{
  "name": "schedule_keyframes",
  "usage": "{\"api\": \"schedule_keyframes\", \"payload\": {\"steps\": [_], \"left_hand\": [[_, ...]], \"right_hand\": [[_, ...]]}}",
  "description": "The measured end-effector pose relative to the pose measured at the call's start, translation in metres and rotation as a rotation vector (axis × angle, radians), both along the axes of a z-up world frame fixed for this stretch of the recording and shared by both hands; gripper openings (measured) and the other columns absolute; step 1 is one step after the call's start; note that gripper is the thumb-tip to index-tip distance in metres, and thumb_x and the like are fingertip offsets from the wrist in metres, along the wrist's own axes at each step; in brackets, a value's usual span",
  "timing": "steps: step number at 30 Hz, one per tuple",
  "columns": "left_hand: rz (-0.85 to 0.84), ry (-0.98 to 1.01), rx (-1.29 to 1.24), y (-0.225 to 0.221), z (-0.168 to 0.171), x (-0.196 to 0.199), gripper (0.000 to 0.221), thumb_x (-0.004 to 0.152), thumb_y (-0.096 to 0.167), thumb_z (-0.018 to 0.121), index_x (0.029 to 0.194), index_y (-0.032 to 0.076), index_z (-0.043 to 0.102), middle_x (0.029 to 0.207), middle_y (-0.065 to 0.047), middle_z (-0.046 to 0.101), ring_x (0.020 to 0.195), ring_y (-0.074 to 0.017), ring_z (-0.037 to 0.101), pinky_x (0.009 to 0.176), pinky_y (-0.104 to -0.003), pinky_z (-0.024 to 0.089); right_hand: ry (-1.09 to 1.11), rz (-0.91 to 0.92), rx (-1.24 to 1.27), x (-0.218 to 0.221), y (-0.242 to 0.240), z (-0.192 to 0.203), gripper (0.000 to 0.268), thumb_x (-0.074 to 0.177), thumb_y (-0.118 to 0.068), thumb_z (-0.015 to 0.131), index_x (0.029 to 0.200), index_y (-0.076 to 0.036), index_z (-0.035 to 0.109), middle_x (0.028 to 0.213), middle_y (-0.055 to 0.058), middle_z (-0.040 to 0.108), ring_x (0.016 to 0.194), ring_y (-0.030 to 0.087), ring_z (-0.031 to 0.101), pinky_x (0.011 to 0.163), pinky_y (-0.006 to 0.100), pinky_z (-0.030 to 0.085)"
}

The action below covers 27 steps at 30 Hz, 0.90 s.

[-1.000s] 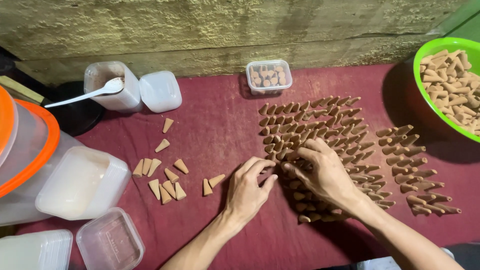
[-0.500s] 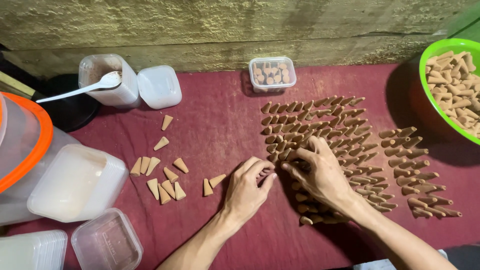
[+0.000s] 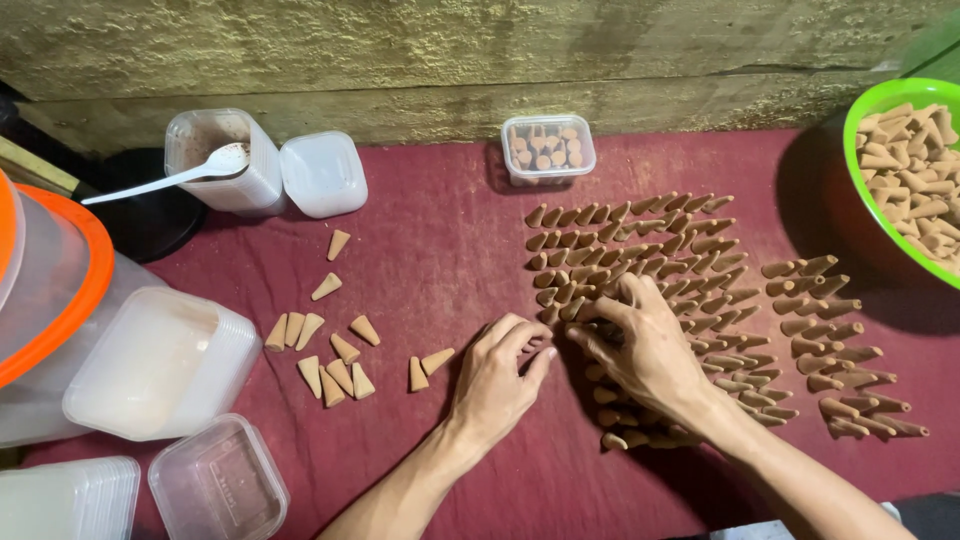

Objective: Arranging incense cones into neat rows and then placing some into a small container.

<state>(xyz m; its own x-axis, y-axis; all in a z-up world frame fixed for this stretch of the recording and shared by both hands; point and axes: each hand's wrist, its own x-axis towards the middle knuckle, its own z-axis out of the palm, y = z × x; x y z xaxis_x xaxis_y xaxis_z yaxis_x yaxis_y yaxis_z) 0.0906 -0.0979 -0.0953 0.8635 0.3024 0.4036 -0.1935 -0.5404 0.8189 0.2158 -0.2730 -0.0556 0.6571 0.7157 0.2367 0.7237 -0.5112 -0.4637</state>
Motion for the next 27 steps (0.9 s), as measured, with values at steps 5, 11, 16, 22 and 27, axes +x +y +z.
{"api": "schedule_keyframes", "payload": {"steps": [5, 11, 16, 22, 27], "left_hand": [[0.005, 0.001, 0.022, 0.000, 0.002, -0.001, 0.015, 0.084, 0.009, 0.078, 0.099, 0.011, 0.073, 0.085, -0.005, 0.067, 0.079, -0.0210, 0.071, 0.068, -0.030, 0.061], [0.000, 0.003, 0.021, 0.000, 0.001, 0.000, 0.015, 0.085, 0.010, 0.077, 0.099, 0.011, 0.072, 0.086, -0.004, 0.066, 0.080, -0.0208, 0.071, 0.069, -0.029, 0.061], [-0.005, 0.012, 0.007, 0.001, 0.001, 0.000, 0.015, 0.086, 0.010, 0.078, 0.100, 0.011, 0.072, 0.086, -0.005, 0.066, 0.080, -0.0212, 0.071, 0.069, -0.030, 0.061], [0.006, 0.034, -0.031, -0.001, 0.004, -0.001, 0.017, 0.086, 0.010, 0.077, 0.103, 0.011, 0.072, 0.088, -0.006, 0.066, 0.082, -0.0223, 0.071, 0.071, -0.030, 0.062], [-0.035, 0.104, -0.080, 0.011, 0.050, -0.018, 0.024, 0.087, 0.012, 0.076, 0.110, 0.012, 0.071, 0.098, -0.008, 0.069, 0.089, -0.0243, 0.074, 0.075, -0.035, 0.063]], "right_hand": [[-0.017, 0.013, 0.005, -0.001, 0.002, 0.001, 0.018, 0.081, -0.031, 0.082, 0.091, -0.019, 0.072, 0.094, 0.008, 0.056, 0.091, 0.034, 0.061, 0.074, 0.046, 0.055], [0.022, 0.011, 0.026, -0.004, 0.004, 0.007, 0.020, 0.080, -0.032, 0.083, 0.094, -0.020, 0.073, 0.095, 0.009, 0.057, 0.092, 0.034, 0.060, 0.077, 0.044, 0.054], [0.032, 0.010, 0.027, -0.001, -0.002, 0.006, 0.026, 0.076, -0.030, 0.085, 0.097, -0.021, 0.074, 0.095, 0.009, 0.057, 0.092, 0.034, 0.060, 0.078, 0.045, 0.053], [0.013, 0.002, 0.062, -0.008, 0.002, 0.023, 0.028, 0.074, -0.028, 0.087, 0.098, -0.020, 0.075, 0.095, 0.010, 0.058, 0.091, 0.034, 0.060, 0.079, 0.047, 0.053], [-0.073, 0.032, 0.075, -0.022, 0.013, 0.037, 0.025, 0.080, -0.032, 0.085, 0.098, -0.018, 0.074, 0.097, 0.009, 0.058, 0.090, 0.032, 0.057, 0.082, 0.044, 0.051]]}}
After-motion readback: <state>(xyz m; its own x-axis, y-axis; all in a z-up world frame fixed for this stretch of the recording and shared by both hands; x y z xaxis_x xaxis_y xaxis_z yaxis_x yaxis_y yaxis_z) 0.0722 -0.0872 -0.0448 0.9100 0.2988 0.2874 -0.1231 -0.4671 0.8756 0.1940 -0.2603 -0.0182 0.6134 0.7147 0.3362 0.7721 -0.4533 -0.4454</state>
